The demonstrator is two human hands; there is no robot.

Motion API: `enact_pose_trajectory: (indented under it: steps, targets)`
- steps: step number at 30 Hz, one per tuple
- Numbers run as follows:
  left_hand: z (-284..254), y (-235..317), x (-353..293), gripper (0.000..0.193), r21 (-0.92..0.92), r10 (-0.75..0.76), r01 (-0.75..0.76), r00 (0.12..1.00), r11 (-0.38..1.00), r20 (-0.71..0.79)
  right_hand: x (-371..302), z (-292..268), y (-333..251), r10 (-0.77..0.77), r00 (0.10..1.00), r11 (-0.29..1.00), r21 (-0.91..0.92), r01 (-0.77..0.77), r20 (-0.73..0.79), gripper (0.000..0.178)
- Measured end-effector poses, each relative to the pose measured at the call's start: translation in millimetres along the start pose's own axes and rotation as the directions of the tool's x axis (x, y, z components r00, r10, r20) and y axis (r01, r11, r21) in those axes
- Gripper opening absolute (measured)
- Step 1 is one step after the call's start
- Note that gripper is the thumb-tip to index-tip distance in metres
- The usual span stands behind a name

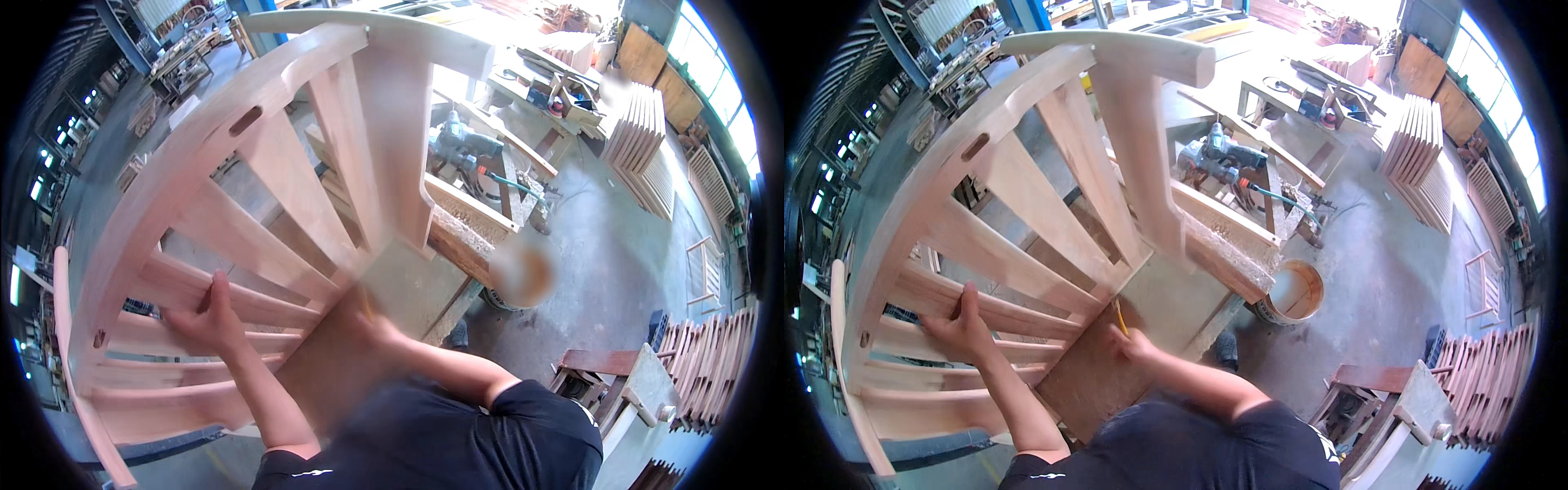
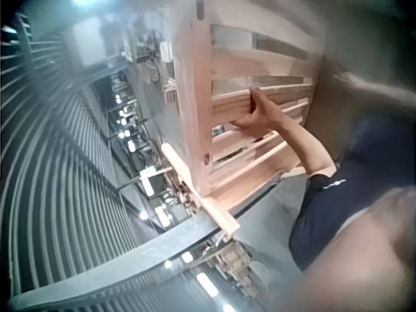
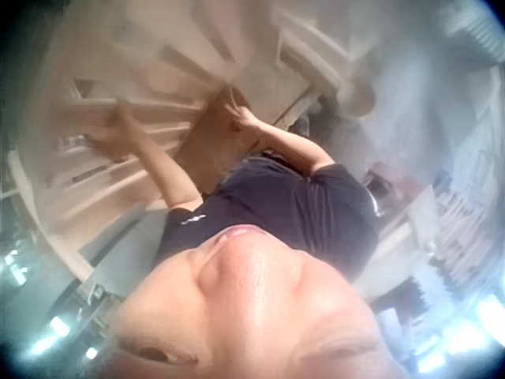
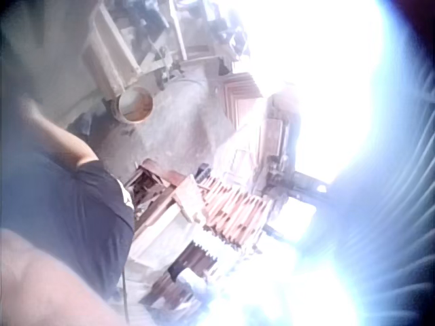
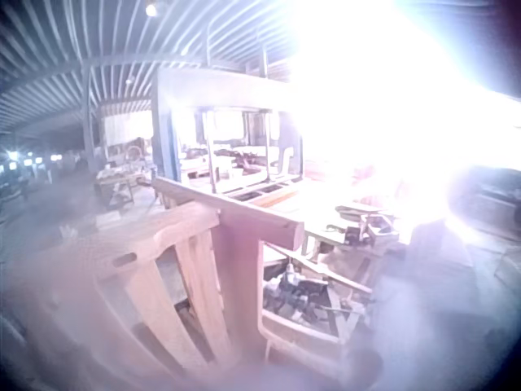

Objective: The person marks a wooden chair frame with a pencil while it is positioned upside down. They then lift the chair, place it on a workbench, and use a rubber mallet to hammer the joints of the chair frame.

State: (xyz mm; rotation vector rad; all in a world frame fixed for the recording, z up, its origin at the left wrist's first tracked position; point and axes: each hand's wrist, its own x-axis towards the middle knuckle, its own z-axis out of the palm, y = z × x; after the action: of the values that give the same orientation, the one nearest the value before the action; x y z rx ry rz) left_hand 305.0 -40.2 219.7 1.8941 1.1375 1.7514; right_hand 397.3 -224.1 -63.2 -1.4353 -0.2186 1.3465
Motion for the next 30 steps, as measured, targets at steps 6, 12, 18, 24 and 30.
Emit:
enact_pose_trajectory:
  steps: [6,12,18,24,30]
  targets:
    - [-3.1,0.5,0.4,0.076,0.106,0.003,-0.002,1.000,0.994,-0.008,-80.7,-100.7,-17.0,-0.369,0.912,0.926,0.009,0.377,-0.179,0.028]
    - [-5.6,39.3,-5.0,0.073,0.347,-0.097,0.072,0.994,0.935,0.055,-152.3,-102.4,-163.3,-0.768,0.562,0.634,-0.483,0.604,-0.306,0.024]
    - [-10.7,44.4,-6.9,0.075,0.417,-0.147,0.105,0.987,0.903,0.069,-161.9,-48.2,-281.6,-0.952,0.188,0.290,-0.508,0.811,-0.243,0.031]
    - [-11.6,52.1,-9.1,0.075,0.347,-0.197,0.151,0.975,0.926,0.100,-146.8,-20.2,-327.9,-0.902,0.237,0.341,-0.258,0.904,-0.360,0.034]
    - [-8.6,44.5,-9.9,0.070,0.261,-0.169,0.134,0.979,0.956,0.116,-132.7,-14.6,-353.5,-0.892,0.186,0.292,-0.211,0.933,-0.411,0.033]
